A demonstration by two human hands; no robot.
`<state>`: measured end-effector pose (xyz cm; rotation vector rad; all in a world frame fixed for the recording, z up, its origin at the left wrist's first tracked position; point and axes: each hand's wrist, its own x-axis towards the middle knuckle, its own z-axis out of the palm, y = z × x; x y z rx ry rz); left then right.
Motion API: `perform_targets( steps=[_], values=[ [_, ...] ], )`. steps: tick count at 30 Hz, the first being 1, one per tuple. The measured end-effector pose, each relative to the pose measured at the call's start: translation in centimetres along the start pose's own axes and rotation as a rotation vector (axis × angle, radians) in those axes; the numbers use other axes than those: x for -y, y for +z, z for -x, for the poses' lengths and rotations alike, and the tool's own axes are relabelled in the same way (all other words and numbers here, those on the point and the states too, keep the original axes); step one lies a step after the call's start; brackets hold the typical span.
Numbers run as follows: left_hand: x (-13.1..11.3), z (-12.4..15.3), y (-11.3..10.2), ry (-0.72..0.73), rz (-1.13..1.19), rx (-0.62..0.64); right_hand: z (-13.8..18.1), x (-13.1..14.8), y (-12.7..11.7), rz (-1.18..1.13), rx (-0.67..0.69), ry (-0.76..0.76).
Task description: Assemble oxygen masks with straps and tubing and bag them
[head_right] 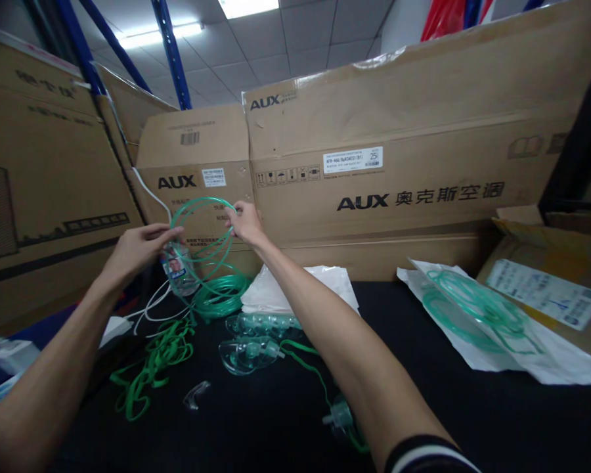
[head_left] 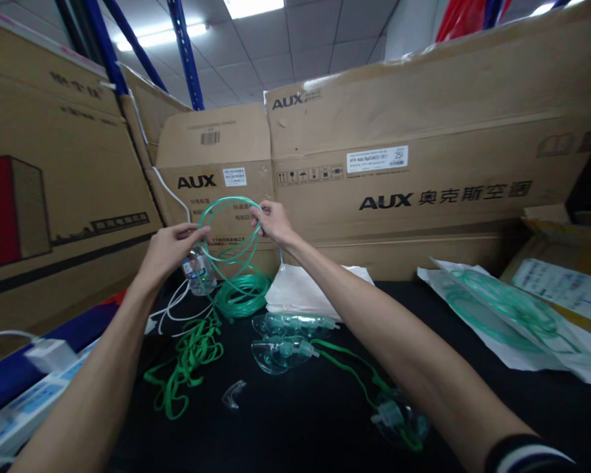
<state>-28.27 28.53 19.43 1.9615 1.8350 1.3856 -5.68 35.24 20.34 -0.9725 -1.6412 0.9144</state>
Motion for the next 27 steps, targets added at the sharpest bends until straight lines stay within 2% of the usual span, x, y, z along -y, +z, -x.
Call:
perform_targets(
  steps=[3, 5, 10, 13, 17, 23, 27],
  values=[
    [0.6, -0.1, 0.9, -0.048, -0.004, 0.170, 0.7, -1.1, 0.6, 0.008, -0.001, 0.086],
    [1.3, 0.0, 1.7, -0.072, -0.023, 0.203, 1.4, -2.3, 1.0, 0.024, 0.028, 0.163],
    [2.3, -0.1, 2.3, -0.113, -0.166, 0.147, 2.6, -5.7, 1.6, 0.075, 0.106, 0.336],
    [2.2, -0.3, 2.0, -0.091, -0.252, 0.080, 2.8, -6.8, 1.6, 0.101, 0.131, 0.374],
    [1.0, -0.1, 1.5, -0.010, -0.263, 0.026, 2.7, -6.2, 1.1, 0.108, 0.128, 0.313],
    [-1.3, 0.3, 0.4, 0.129, -0.104, -0.086, 1.8, -3.2, -0.3, 0.094, 0.035, 0.144],
    [-1.8, -0.1, 0.2, 0.165, 0.047, -0.146, 1.2, -2.0, -0.8, 0.094, 0.090, 0.094]
  ],
)
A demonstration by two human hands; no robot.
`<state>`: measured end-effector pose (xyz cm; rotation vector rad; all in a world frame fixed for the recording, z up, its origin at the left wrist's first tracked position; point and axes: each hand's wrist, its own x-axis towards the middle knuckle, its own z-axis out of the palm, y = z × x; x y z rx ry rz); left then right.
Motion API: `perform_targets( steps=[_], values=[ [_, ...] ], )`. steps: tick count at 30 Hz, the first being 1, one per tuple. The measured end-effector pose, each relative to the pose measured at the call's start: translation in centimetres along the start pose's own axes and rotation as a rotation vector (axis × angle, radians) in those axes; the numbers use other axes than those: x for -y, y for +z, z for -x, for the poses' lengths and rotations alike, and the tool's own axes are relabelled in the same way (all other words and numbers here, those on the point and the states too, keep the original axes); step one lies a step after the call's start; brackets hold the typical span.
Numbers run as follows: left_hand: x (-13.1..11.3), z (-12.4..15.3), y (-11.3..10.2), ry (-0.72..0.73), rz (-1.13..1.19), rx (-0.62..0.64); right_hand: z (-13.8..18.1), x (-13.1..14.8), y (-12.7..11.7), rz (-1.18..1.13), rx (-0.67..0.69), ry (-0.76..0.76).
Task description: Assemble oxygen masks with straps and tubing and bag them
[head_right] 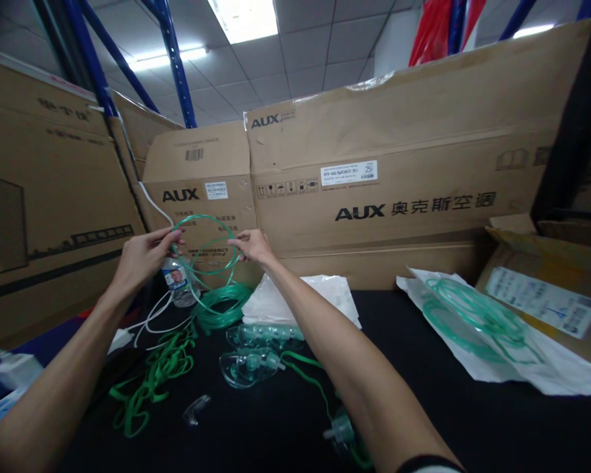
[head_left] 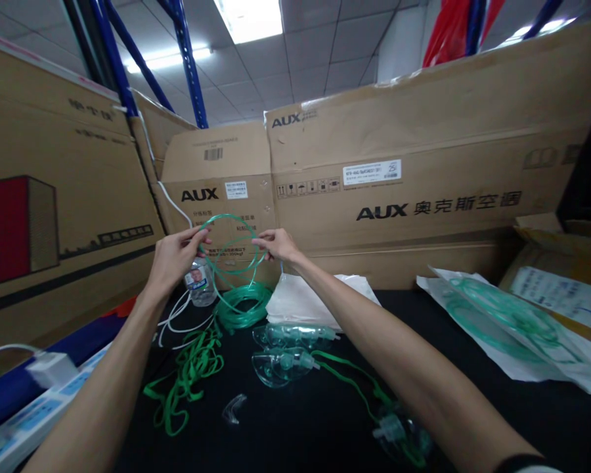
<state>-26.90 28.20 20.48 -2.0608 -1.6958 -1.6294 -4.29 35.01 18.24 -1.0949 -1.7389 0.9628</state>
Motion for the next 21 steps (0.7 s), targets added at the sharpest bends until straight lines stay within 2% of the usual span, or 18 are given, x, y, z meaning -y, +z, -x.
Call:
perform_targets(
  steps=[6, 12, 14, 16, 19, 21],
  values=[
    [-0.8, -0.6, -0.1, 0.046, 0.226, -0.088, -0.1, 1.5, -0.1, 0.012, 0.073, -0.085],
    [-2.0, -1.0, -2.1, 0.043, 0.276, -0.202, -0.1, 6.0, -1.7, -0.031, -0.068, -0.374],
    [-2.1, -1.0, -2.5, 0.020, 0.268, -0.162, 0.1, 7.8, -2.4, -0.049, -0.141, -0.482],
    [-2.1, -0.9, -2.5, -0.022, 0.264, -0.064, 0.4, 9.3, -2.8, -0.060, -0.214, -0.553],
    [-1.9, -0.7, -1.7, -0.106, 0.256, 0.129, 0.9, 10.4, -2.8, -0.054, -0.303, -0.597],
    [-1.5, -0.7, -1.0, -0.155, 0.241, 0.209, 1.0, 10.3, -2.5, -0.031, -0.320, -0.588]
  ],
)
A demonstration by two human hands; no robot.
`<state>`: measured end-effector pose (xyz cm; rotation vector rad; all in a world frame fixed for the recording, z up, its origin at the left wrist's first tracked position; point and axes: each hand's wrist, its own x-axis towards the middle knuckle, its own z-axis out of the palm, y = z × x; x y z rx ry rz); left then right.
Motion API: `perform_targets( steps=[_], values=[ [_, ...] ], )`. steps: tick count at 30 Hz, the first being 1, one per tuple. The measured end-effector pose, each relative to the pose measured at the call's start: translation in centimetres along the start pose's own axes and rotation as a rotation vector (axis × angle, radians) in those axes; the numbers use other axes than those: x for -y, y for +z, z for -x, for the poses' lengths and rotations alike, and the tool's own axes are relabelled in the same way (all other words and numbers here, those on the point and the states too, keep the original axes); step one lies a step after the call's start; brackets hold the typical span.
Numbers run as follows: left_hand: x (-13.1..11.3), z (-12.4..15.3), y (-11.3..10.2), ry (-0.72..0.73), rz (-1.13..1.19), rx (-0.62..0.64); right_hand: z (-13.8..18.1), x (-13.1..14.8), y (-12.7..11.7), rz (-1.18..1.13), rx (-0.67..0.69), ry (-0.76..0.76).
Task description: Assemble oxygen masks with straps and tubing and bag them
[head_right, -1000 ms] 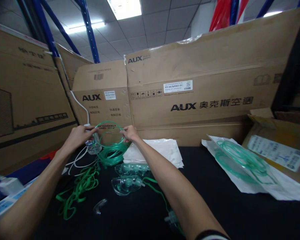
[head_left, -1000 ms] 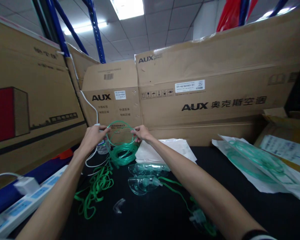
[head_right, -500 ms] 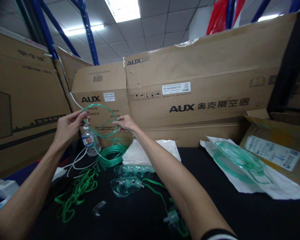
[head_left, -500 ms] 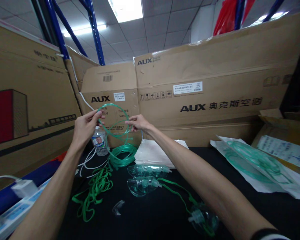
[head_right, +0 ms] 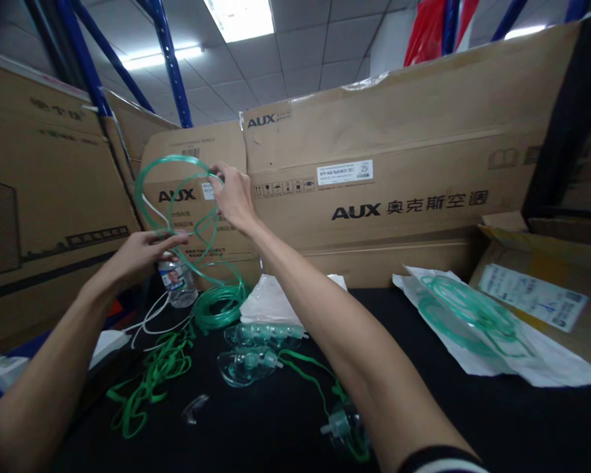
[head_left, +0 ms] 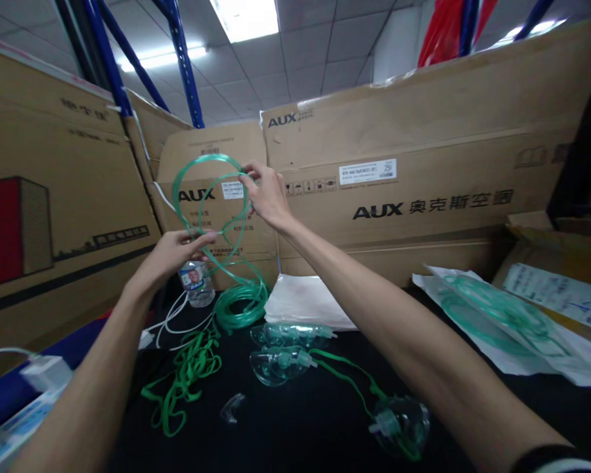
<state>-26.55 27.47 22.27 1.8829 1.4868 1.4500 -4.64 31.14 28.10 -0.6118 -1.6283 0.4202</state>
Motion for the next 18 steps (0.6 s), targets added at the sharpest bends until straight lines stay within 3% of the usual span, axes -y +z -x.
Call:
perform_targets(
  steps=[10, 18],
  values=[
    [5.3, -0.7, 0.5, -0.129, -0.006, 0.091, 2.1, -6.2, -0.8, 0.101, 0.194, 0.304],
    [7.8, -0.7, 0.3, -0.199, -0.167, 0.128, 1.6, -5.9, -0.1, 0.051, 0.282, 0.374]
  ],
)
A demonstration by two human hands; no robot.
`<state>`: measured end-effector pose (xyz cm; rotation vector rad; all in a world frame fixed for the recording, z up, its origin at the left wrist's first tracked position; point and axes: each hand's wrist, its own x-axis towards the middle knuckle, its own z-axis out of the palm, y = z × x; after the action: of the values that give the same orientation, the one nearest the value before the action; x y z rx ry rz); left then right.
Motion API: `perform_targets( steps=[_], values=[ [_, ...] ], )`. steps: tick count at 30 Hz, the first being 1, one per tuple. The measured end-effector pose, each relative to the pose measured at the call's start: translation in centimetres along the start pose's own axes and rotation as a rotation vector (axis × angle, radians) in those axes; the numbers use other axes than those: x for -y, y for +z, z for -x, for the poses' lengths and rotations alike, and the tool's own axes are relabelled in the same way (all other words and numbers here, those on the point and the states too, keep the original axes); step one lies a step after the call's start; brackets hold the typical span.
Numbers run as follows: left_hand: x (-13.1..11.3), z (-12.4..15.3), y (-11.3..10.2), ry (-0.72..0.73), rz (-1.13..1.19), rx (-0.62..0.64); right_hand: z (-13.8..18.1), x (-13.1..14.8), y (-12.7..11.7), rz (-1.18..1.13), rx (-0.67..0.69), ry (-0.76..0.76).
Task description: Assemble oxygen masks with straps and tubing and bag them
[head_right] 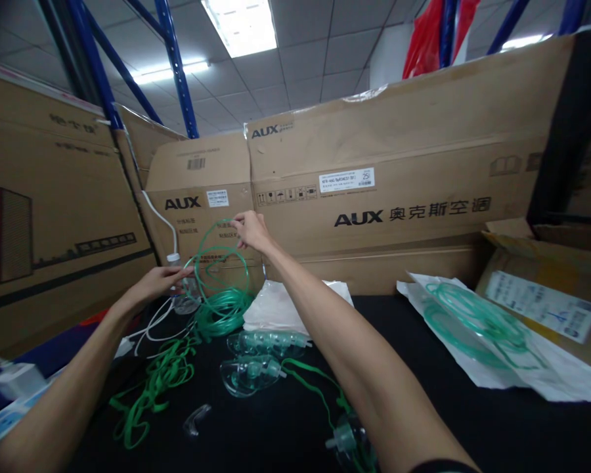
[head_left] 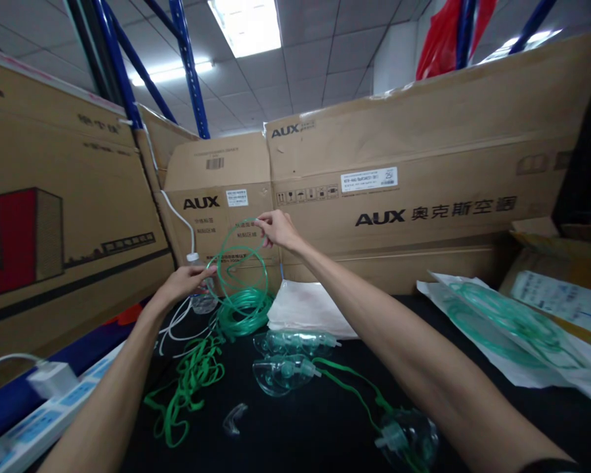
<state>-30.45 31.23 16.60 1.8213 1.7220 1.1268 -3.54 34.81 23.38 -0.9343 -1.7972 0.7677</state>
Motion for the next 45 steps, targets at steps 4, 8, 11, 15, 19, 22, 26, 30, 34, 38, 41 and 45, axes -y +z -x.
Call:
perform_targets(
  steps=[4, 8, 11, 15, 19, 22, 26, 30, 34, 38, 41, 45],
  values=[
    [-0.5, -0.1, -0.9, 0.028, -0.146, -0.097, 0.2, 0.3, 0.3, -0.044, -0.008, -0.032],
    [-2.0, 0.0, -1.1, 0.095, -0.217, -0.053, 0.5, 0.7, 0.4, -0.124, -0.045, -0.080],
    [-2.8, 0.0, -0.3, 0.111, -0.247, 0.064, 0.5, 1.5, 0.2, -0.219, -0.109, -0.139],
    [-2.6, 0.1, 1.4, 0.079, -0.289, 0.099, 0.3, 3.3, -0.8, -0.362, -0.216, -0.222],
    [-1.9, 0.7, 3.5, 0.050, -0.288, 0.215, 0.3, 4.8, -2.1, -0.462, -0.279, -0.278],
    [-1.9, 1.1, 4.5, 0.056, -0.292, 0.339, 0.4, 5.4, -2.6, -0.499, -0.303, -0.300],
    [-2.5, 0.7, 4.2, 0.104, -0.296, 0.291, 0.3, 5.7, -2.9, -0.568, -0.362, -0.353],
    [-3.3, 0.1, 3.5, 0.111, -0.293, 0.189, 0.1, 6.3, -2.9, -0.666, -0.372, -0.416],
    [-3.6, -0.5, 3.6, 0.043, -0.317, 0.125, 0.3, 6.7, -2.6, -0.701, -0.300, -0.415],
    [-3.1, -1.5, 4.0, -0.052, -0.300, 0.055, 0.8, 6.1, -2.7, -0.719, -0.218, -0.370],
    [-2.5, -1.9, 5.1, -0.098, -0.247, 0.068, 1.1, 5.2, -3.1, -0.732, -0.205, -0.335],
    [-2.0, -1.8, 6.7, -0.050, -0.164, 0.141, 1.4, 4.1, -3.6, -0.740, -0.215, -0.298]
  ],
)
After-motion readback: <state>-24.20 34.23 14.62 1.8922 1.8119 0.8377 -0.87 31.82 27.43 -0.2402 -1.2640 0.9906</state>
